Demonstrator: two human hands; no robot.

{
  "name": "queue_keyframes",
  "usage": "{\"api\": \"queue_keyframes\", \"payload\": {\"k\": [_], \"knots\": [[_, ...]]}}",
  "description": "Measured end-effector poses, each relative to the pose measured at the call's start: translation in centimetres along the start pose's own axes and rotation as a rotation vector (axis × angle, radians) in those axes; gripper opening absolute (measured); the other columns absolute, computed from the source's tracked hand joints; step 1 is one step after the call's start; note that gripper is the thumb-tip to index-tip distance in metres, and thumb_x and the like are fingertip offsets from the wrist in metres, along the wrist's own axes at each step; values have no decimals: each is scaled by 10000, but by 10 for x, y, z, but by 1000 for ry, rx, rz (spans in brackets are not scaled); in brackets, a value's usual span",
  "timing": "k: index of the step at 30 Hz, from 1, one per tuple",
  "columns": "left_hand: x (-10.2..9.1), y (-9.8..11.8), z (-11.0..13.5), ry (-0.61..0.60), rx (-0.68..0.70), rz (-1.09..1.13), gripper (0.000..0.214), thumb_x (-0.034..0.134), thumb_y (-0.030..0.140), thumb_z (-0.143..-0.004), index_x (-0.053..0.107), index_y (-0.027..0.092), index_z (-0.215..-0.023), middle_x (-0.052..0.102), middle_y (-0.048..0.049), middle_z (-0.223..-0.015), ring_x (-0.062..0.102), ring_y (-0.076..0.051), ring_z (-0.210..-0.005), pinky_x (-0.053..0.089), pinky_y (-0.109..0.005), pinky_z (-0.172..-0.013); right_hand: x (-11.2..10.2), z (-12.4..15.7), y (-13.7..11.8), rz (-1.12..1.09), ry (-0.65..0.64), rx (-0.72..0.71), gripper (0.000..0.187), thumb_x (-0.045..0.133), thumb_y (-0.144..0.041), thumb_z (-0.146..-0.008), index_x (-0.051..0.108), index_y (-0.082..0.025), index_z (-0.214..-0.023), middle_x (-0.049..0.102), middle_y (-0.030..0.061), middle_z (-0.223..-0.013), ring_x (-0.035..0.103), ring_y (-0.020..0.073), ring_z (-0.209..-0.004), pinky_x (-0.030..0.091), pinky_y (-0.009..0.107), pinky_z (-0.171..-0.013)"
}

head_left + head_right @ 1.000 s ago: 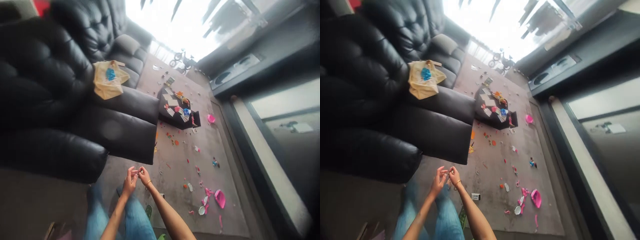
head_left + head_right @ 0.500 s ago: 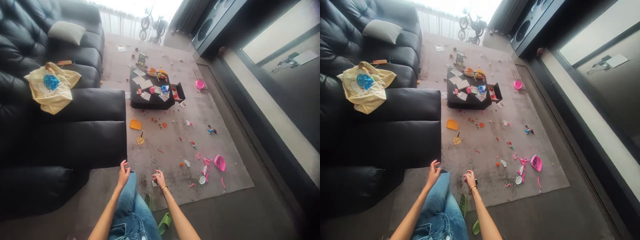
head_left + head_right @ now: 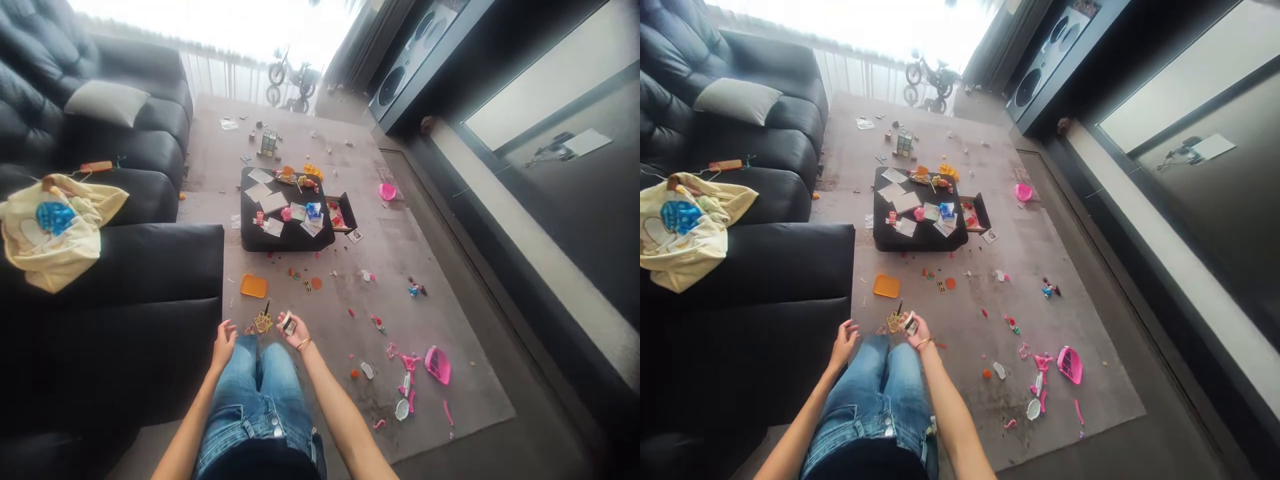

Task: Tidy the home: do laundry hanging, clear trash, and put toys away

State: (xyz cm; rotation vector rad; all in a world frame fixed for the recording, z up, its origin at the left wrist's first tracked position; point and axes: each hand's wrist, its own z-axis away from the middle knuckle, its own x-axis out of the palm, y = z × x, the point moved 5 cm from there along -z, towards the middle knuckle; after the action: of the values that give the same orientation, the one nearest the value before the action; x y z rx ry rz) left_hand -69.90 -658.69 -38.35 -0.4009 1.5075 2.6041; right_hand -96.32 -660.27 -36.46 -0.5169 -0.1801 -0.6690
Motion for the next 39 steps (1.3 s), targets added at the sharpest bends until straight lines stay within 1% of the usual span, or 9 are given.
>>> {"api": "queue_keyframes", "payload": {"k": [5,8,12,17,23,26,29,34,39], "knots": [[46,85,-64,-67,112,-6,475,559,311,-853,437,217,-1303,699,-114,-1195,732,-182,-867,557,-370,-862,37,-85,-161,27,-2,-127,122,592,-300,-837,640,-190,-861,728,71,-881,696,181,-865,569,316,-801],[56,113,-98,-22,134,5,513,561,323,-852,410,209,-1329,696,-125,-1201,729,-183,-843,561,-374,-835,52,-137,-226,98,57,-148,156,550,-354,-876,617,-213,-863,707,56,-901,676,149,-871,554,295,-814],[64,139,-145,30,90,42,428,555,390,-824,540,175,-1194,723,-130,-1111,731,-216,-853,571,-397,-827,73,-178,-246,304,73,-63,106,662,-289,-793,605,-199,-800,684,51,-801,656,147,-744,548,316,-760],[83,181,-195,187,3,103,303,588,471,-789,667,193,-879,748,-79,-878,724,-244,-817,576,-403,-800,109,-203,-256,519,-71,11,119,668,-256,-764,632,-207,-866,721,48,-817,693,152,-725,554,289,-703],[99,230,-236,447,-76,210,416,626,316,-796,580,181,-1187,710,-129,-1151,710,-198,-911,560,-388,-885,183,-248,-293,786,-259,93,188,684,-184,-688,647,-200,-872,713,15,-769,639,108,-598,492,218,-586],[88,242,-247,574,-84,243,502,624,271,-808,491,199,-1287,664,-134,-1224,697,-152,-816,567,-381,-862,238,-275,-304,905,-371,108,191,689,-158,-666,662,-188,-853,705,7,-743,601,96,-576,455,206,-556],[65,246,-256,688,-76,259,559,622,259,-812,431,214,-1336,631,-137,-1253,693,-141,-791,574,-393,-850,301,-298,-313,1001,-471,88,177,702,-162,-655,675,-181,-829,699,7,-722,595,108,-596,451,217,-563],[10,246,-288,791,-88,260,549,612,255,-813,424,216,-1327,624,-142,-1240,693,-143,-772,585,-403,-822,393,-318,-327,1093,-555,25,192,717,-228,-654,680,-197,-840,709,13,-747,636,136,-654,489,247,-616],[-49,251,-320,893,-31,258,559,604,275,-823,414,220,-1346,623,-139,-1243,689,-147,-784,593,-408,-822,456,-328,-310,1154,-579,5,210,704,-273,-655,656,-197,-846,695,11,-745,633,126,-637,485,245,-618]]}}
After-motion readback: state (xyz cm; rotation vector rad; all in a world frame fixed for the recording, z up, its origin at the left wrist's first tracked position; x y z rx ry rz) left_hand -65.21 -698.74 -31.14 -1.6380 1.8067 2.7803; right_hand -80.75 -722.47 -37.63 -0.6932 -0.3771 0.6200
